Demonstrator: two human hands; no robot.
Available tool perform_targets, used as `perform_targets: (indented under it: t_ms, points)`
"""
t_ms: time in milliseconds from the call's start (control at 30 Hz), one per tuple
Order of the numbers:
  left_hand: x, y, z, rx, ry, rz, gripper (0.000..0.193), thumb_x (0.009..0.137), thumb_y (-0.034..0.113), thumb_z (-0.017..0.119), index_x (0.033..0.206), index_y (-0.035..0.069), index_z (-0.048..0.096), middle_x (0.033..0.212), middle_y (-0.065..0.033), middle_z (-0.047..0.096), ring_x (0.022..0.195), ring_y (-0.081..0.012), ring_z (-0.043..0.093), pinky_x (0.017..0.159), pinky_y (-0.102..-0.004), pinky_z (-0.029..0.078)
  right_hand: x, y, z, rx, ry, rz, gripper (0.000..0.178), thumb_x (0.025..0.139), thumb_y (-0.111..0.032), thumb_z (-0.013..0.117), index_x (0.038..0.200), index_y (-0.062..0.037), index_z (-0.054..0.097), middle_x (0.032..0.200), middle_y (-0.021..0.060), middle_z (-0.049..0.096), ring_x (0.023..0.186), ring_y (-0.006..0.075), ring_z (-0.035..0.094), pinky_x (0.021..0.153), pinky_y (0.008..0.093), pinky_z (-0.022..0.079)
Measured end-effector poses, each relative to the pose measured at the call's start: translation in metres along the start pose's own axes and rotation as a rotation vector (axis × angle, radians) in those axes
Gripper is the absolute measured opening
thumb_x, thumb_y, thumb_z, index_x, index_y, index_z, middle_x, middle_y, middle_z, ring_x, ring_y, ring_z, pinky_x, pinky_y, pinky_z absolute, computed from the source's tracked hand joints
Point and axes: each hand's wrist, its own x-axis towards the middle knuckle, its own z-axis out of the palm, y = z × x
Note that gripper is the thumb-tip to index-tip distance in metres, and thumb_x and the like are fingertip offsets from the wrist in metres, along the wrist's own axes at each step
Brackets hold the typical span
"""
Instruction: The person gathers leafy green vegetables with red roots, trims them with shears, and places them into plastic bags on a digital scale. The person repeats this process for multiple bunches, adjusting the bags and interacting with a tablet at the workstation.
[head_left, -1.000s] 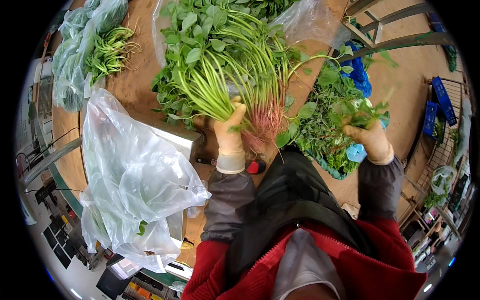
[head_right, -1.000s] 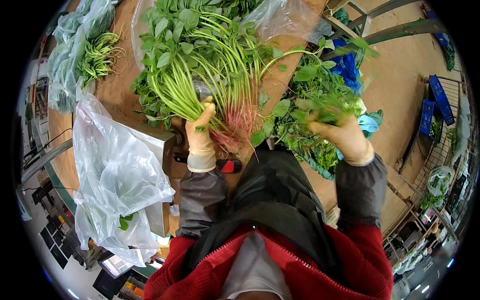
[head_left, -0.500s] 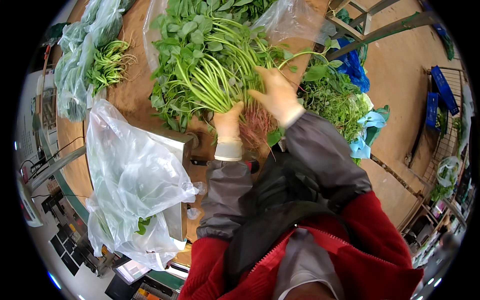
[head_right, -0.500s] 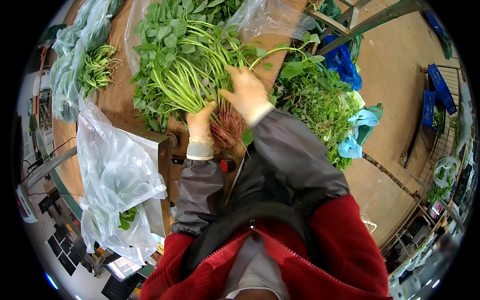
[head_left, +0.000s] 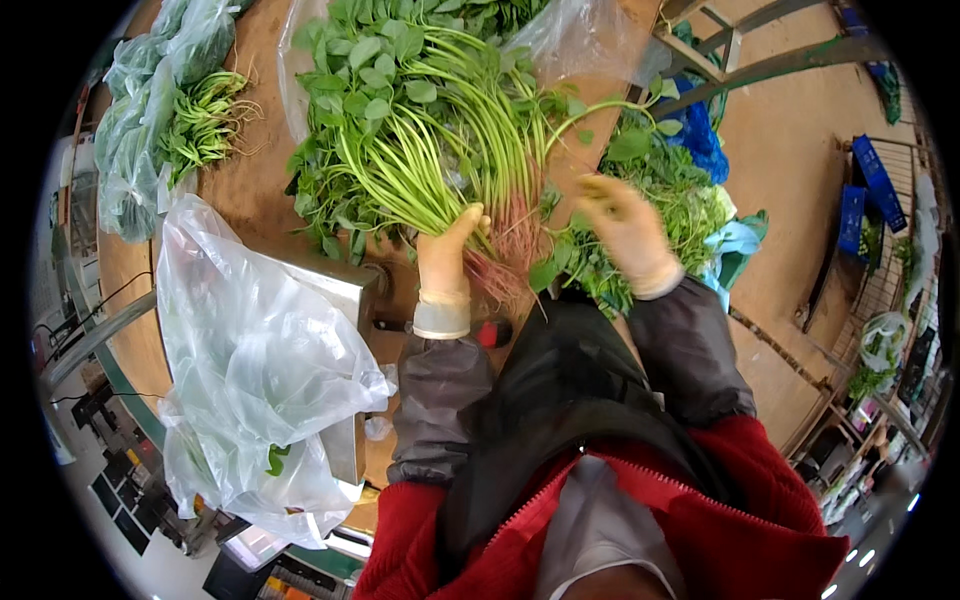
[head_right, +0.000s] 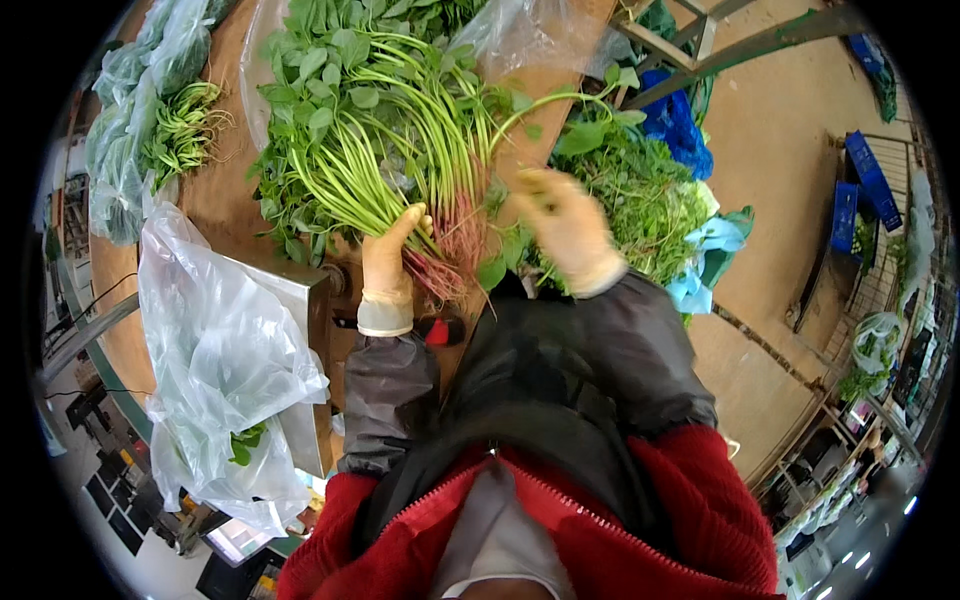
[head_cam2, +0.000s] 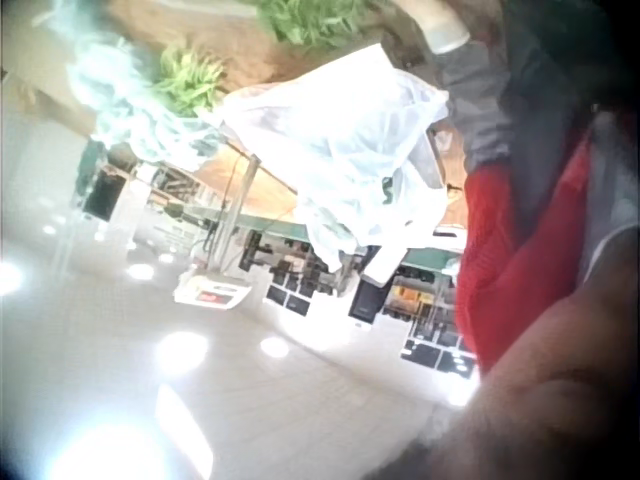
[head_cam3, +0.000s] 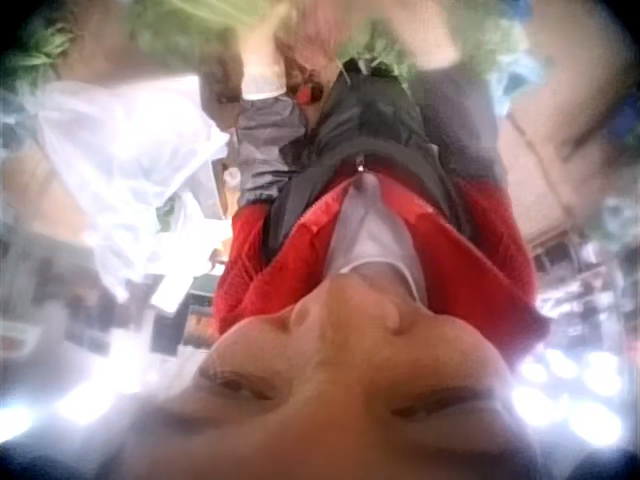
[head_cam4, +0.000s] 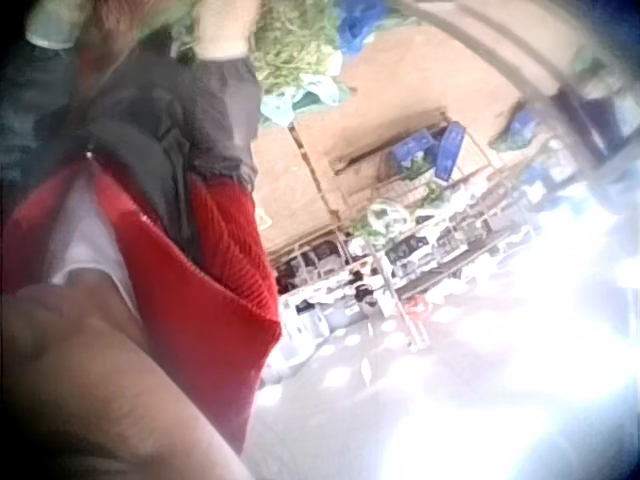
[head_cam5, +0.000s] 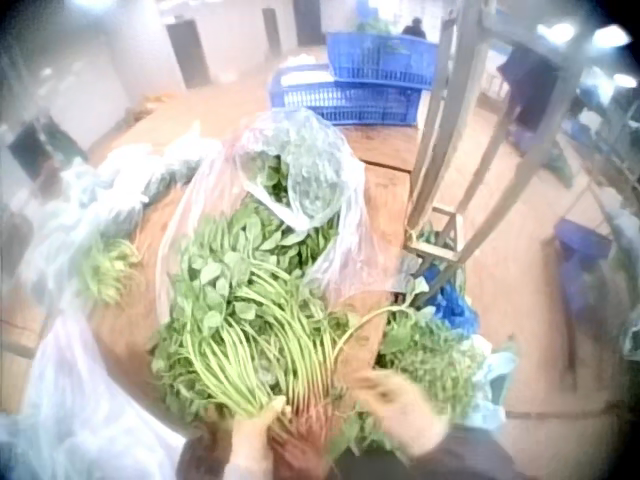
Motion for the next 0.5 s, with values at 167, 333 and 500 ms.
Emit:
perform_targets:
  t_ms: [167,333,500]
  points:
    - [-0.003,0.017,-0.005,-0.034,-0.081,-0.003,0.019,0.080,0.001,0.065,0.098,-0.002,0.061,0.085,-0.0085,0.065,0.073,-0.0159,0.061,0.067,-0.0262,0.050,-0.001,-0.026,0.073,-0.357,-0.362,0.243,0.037,0.082,-0.039,0.065,0.090,-0.0033,0.069,0.072,0.0110,0.066,0.068,0.0219,0.064,0.064,0.0320,0.049]
    - [-0.003,0.009,-0.013,-0.092,-0.078,-0.008,0.014,0.081,0.000,0.061,0.095,0.002,0.062,0.102,-0.0139,0.066,0.089,-0.0195,0.062,0.081,-0.0300,0.050,-0.006,-0.008,0.056,0.225,-0.268,0.417,0.023,0.086,-0.020,0.061,0.094,0.0002,0.067,0.067,0.0016,0.060,0.056,0.0065,0.051,0.050,0.0205,0.041]
    - [0.000,0.006,-0.006,-0.072,-0.072,0.016,0.012,0.081,-0.003,0.059,0.092,0.001,0.062,0.110,-0.0137,0.063,0.098,-0.0200,0.059,0.090,-0.0295,0.045,-0.012,0.013,-0.052,-0.591,-0.155,0.317,0.031,0.087,-0.024,0.061,0.105,0.0005,0.063,0.076,0.0063,0.065,0.063,0.0144,0.058,0.058,0.0274,0.047]
